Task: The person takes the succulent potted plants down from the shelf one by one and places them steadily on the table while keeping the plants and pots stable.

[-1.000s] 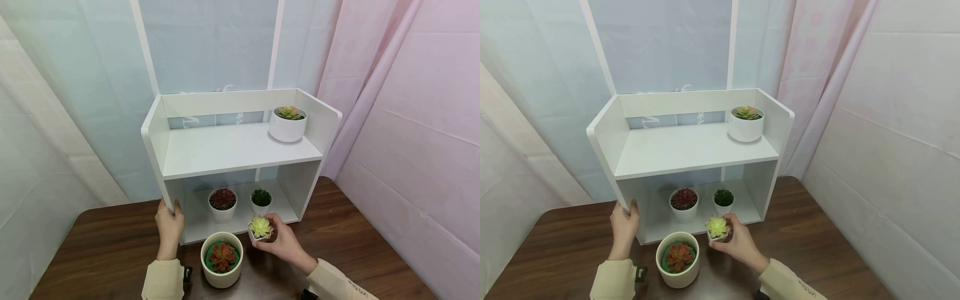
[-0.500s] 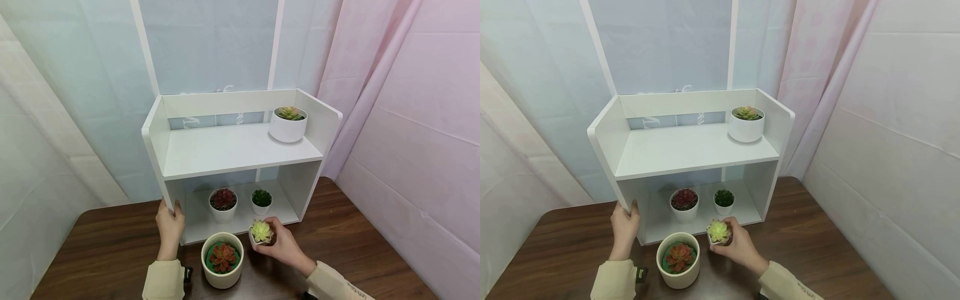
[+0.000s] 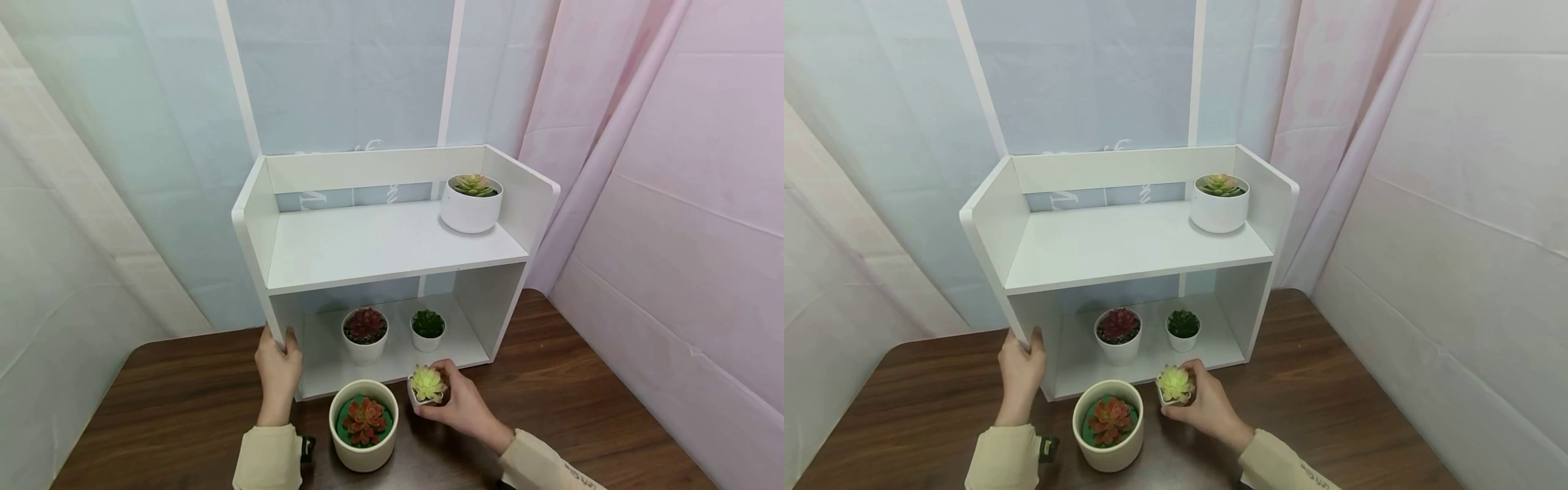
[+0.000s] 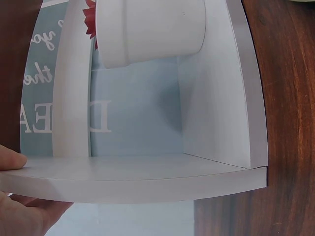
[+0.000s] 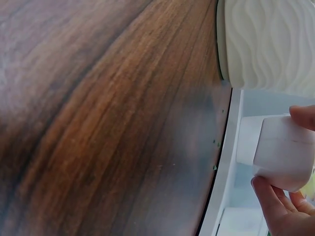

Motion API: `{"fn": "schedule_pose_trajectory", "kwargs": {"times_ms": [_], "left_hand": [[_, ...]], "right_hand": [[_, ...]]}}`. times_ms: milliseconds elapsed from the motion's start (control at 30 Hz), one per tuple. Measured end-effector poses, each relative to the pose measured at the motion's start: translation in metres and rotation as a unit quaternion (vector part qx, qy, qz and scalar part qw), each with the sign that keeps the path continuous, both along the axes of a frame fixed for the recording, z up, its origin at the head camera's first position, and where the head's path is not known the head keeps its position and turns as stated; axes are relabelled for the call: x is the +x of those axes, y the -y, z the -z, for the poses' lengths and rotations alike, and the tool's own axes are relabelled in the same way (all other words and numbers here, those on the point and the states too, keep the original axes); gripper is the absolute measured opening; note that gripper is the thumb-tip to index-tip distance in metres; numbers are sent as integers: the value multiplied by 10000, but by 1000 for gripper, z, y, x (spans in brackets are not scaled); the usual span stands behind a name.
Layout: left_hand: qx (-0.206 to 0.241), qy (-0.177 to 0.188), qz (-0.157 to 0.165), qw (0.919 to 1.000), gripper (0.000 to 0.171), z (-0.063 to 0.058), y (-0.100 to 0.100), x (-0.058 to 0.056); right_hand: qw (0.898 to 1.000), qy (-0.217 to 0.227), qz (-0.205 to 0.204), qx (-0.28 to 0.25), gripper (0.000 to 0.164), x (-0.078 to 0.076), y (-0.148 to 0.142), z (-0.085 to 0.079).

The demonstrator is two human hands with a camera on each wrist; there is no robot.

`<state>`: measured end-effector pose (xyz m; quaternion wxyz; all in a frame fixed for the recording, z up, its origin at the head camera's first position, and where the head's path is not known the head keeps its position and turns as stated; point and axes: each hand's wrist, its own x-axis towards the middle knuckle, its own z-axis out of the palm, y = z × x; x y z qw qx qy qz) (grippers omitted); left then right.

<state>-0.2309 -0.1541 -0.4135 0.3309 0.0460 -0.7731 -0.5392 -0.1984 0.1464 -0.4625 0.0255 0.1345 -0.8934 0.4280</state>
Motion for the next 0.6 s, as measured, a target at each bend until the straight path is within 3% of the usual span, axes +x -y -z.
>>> {"fn": "schedule_pose_trajectory", "kwargs": {"times_ms": [600], "left_hand": [[29,-43,14,10000,32,-1,0,0]], "right_hand": [[9995,165,-278,59,67,1,0,10]]}}
